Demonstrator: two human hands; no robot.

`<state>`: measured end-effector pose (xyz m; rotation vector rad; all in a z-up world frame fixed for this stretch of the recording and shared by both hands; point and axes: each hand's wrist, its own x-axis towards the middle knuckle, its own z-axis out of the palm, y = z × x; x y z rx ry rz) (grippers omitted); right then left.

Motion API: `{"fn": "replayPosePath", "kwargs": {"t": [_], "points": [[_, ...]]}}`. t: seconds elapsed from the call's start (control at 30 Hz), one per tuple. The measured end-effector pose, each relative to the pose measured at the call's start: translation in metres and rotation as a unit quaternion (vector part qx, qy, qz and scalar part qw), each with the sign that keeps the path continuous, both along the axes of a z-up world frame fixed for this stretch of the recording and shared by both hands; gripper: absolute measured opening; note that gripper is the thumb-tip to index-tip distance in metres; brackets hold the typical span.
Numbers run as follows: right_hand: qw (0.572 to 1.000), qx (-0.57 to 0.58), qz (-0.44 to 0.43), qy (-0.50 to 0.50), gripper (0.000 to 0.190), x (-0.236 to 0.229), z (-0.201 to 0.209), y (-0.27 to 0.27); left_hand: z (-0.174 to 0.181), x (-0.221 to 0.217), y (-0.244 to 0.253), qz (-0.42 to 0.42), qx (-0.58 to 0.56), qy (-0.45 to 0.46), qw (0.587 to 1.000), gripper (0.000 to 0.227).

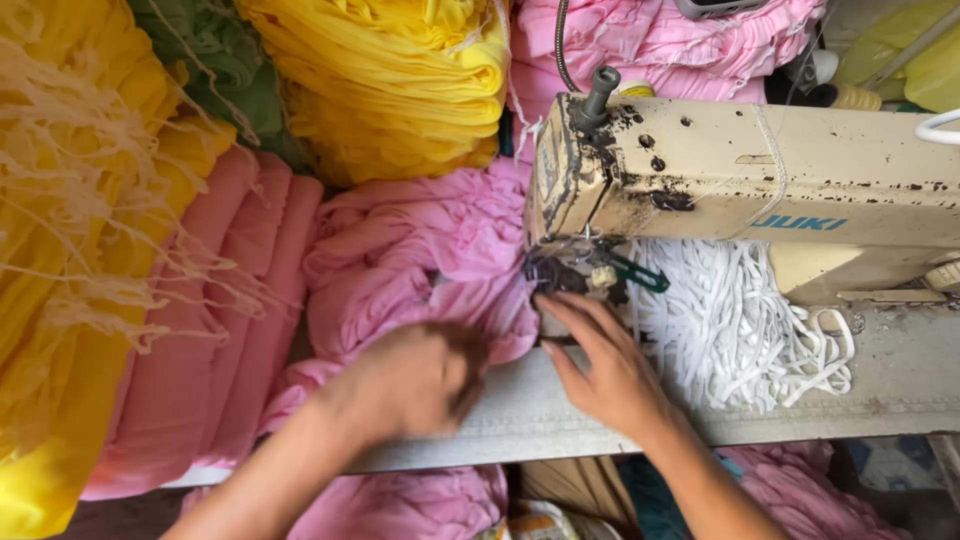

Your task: Sewing white elastic bands onto the edges of pink fabric pieces using an industrial sewing machine.

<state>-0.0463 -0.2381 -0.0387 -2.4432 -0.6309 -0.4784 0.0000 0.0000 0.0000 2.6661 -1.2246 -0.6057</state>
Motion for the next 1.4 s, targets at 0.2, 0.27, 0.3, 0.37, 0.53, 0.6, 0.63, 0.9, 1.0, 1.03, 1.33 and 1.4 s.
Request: {"fn": "replayPosePath", "kwargs": {"t": [0.2, 0.27, 0.3, 0.37, 0.53, 0.6, 0.63, 0.9, 1.0, 1.03, 1.33, 1.4], "points": [[0.998, 0.031, 0.050, -0.004, 0.031, -0.105, 0.011, 0.018, -0.037, -0.115, 0.008, -0.214, -0.287, -0.257, 0.898, 0.010], [0.993, 0.023, 0.116, -0.016, 0.025, -0.105, 0.003, 0.020, -0.011, -0.104, 0.002, -0.211, -0.295, -0.230, 0.903, 0.012], [0.983, 0.016, 0.179, -0.027, 0.028, -0.105, -0.002, 0.021, 0.002, -0.097, -0.001, -0.211, -0.302, -0.202, 0.907, 0.020], [0.987, 0.041, 0.155, -0.016, 0.022, -0.105, 0.000, 0.022, 0.007, -0.070, -0.006, -0.169, -0.287, -0.160, 0.929, 0.041], [0.987, 0.009, 0.158, -0.018, 0.012, -0.118, 0.003, 0.011, -0.048, -0.023, -0.029, 0.031, -0.211, -0.233, 0.949, 0.043], [0.981, 0.008, 0.196, 0.001, 0.029, -0.127, 0.008, 0.013, -0.056, -0.023, -0.034, 0.118, -0.217, -0.285, 0.926, 0.031], [0.981, 0.008, 0.193, 0.001, 0.029, -0.122, 0.004, 0.007, -0.055, -0.023, -0.035, 0.116, -0.217, -0.284, 0.927, 0.031], [0.975, -0.005, 0.216, 0.054, 0.007, -0.094, 0.032, 0.017, -0.061, -0.013, -0.042, 0.124, -0.239, -0.286, 0.920, 0.027], [0.966, -0.028, 0.254, 0.045, 0.010, -0.097, 0.022, 0.017, -0.046, -0.011, -0.036, -0.033, -0.314, -0.218, 0.923, 0.033], [0.966, -0.029, 0.253, 0.045, 0.010, -0.098, 0.020, 0.015, -0.046, -0.013, -0.035, -0.034, -0.314, -0.218, 0.923, 0.033], [0.969, -0.013, 0.242, 0.053, 0.012, -0.101, 0.014, 0.009, -0.073, -0.010, -0.031, -0.077, -0.250, -0.284, 0.923, 0.047], [0.971, -0.013, 0.236, 0.030, 0.006, -0.101, 0.014, 0.007, -0.072, -0.007, -0.031, -0.081, -0.254, -0.297, 0.917, 0.043]]}}
